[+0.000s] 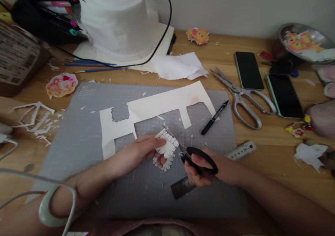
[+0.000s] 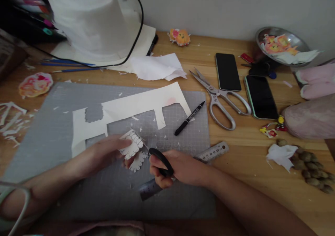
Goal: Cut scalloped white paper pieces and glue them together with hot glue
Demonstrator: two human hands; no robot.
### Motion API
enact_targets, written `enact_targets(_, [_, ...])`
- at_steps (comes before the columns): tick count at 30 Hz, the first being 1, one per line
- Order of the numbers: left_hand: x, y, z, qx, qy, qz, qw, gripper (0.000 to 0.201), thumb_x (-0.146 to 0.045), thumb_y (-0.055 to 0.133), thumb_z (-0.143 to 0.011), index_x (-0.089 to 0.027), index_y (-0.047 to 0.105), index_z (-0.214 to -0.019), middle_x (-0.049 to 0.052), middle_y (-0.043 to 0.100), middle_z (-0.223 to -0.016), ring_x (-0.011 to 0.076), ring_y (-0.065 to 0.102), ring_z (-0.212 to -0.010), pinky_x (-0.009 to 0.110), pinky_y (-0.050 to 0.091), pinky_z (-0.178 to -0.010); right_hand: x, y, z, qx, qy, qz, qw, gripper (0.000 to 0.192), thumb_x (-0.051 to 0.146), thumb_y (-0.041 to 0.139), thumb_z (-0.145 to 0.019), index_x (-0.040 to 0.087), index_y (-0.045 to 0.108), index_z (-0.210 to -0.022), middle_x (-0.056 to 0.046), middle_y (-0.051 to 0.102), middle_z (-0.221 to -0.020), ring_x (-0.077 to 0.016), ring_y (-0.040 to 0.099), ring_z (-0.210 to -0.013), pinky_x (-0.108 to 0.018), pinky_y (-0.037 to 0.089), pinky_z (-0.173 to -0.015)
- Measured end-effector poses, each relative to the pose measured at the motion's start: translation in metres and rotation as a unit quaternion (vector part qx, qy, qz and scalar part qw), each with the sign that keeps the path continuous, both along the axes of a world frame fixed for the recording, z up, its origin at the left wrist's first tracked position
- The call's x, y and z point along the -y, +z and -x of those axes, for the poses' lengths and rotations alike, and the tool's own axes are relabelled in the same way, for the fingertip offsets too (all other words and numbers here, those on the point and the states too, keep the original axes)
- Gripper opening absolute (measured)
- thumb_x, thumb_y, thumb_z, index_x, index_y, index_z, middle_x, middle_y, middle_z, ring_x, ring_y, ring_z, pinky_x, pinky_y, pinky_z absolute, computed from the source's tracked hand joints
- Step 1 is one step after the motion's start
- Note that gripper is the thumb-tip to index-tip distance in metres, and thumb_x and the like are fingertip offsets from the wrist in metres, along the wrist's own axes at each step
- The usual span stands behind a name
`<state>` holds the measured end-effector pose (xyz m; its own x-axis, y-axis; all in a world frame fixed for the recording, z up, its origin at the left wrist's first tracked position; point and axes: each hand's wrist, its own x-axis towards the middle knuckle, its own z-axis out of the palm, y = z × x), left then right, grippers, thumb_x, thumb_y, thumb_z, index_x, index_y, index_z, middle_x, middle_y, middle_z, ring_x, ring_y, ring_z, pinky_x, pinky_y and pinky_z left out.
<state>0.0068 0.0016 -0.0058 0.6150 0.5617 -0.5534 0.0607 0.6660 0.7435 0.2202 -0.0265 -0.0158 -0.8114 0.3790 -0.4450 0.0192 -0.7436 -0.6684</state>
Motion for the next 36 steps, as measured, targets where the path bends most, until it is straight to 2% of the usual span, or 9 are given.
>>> enact_targets(9, [0.0005,0.0001,-0.0005,-0.011,0.006,0.022,1.000,0.029,-0.038,0.049,-0.079,-0.016,0.057,-0.061,0.000,0.057,-0.056,0.0129,0.051,-0.055,0.026,0.037,-0.057,0.0004,-0.0013,0.0005,0.005,0.004,-0.005,1.000,0.049,0.063,0.040,-0.080,0.016,0.044,-0.068,0.007,0.039,-0.045,-0.0068,0.034,-0.045,-0.023,0.024,-0.048])
enact_targets(15, [0.0001,-0.0006,-0.0002,0.001,-0.001,-0.005,1.000,0.033,-0.038,0.046,-0.080,-0.015,0.058,-0.059,0.001,0.058,-0.054,0.0129,0.050,-0.054,0.026,0.037,-0.056,0.0003,0.0001,0.0036,-0.007,-0.014,0.002,1.000,0.045,0.058,0.047,-0.080,0.016,0.042,-0.065,0.007,0.039,-0.045,-0.0062,0.033,-0.044,-0.023,0.027,-0.049])
enact_targets(20, [0.0008,-0.0016,-0.0002,0.002,0.002,-0.007,1.000,0.034,-0.038,0.047,-0.078,-0.014,0.059,-0.057,0.002,0.057,-0.054,0.0124,0.050,-0.052,0.025,0.037,-0.055,0.0027,-0.0011,0.0022,-0.008,-0.036,-0.007,0.999,0.046,0.060,0.045,-0.080,0.017,0.041,-0.064,0.008,0.039,-0.041,-0.0063,0.031,-0.040,-0.024,0.023,-0.046])
enact_targets(23, [0.0024,-0.0039,0.0011,-0.022,0.014,0.004,1.000,0.032,-0.041,0.051,-0.074,-0.014,0.059,-0.058,0.002,0.058,-0.053,0.0135,0.051,-0.052,0.025,0.037,-0.054,0.0052,-0.0019,0.0005,-0.038,-0.061,0.024,0.997,0.050,0.066,0.044,-0.076,0.017,0.043,-0.064,0.007,0.039,-0.041,-0.0069,0.031,-0.040,-0.024,0.021,-0.045])
enact_targets(27, [0.0046,-0.0052,0.0029,-0.066,0.036,0.021,0.997,0.029,-0.042,0.059,-0.066,-0.014,0.059,-0.058,0.002,0.059,-0.053,0.0141,0.051,-0.051,0.025,0.037,-0.051,0.0059,-0.0018,0.0002,-0.049,-0.065,0.075,0.994,0.054,0.064,0.031,-0.080,0.015,0.045,-0.061,0.005,0.041,-0.042,-0.0067,0.031,-0.038,-0.024,0.020,-0.042])
enact_targets(32, [0.0045,-0.0002,0.0033,-0.061,0.049,0.060,0.995,0.027,-0.040,0.060,-0.064,-0.014,0.059,-0.057,0.002,0.059,-0.052,0.0131,0.050,-0.050,0.025,0.037,-0.052,0.0038,-0.0012,0.0003,-0.047,-0.046,0.047,0.997,0.046,0.060,0.050,-0.074,0.015,0.046,-0.066,0.006,0.044,-0.049,-0.0055,0.032,-0.040,-0.022,0.023,-0.043])
enact_targets(36, [0.0034,0.0004,0.0057,-0.078,0.011,0.038,0.996,0.029,-0.042,0.059,-0.065,-0.014,0.059,-0.058,0.002,0.059,-0.053,0.0139,0.050,-0.050,0.025,0.037,-0.050,0.0035,-0.0029,-0.0006,-0.070,-0.043,0.033,0.996,0.050,0.066,0.047,-0.073,0.016,0.045,-0.067,0.007,0.040,-0.046,-0.0069,0.031,-0.042,-0.025,0.025,-0.049])
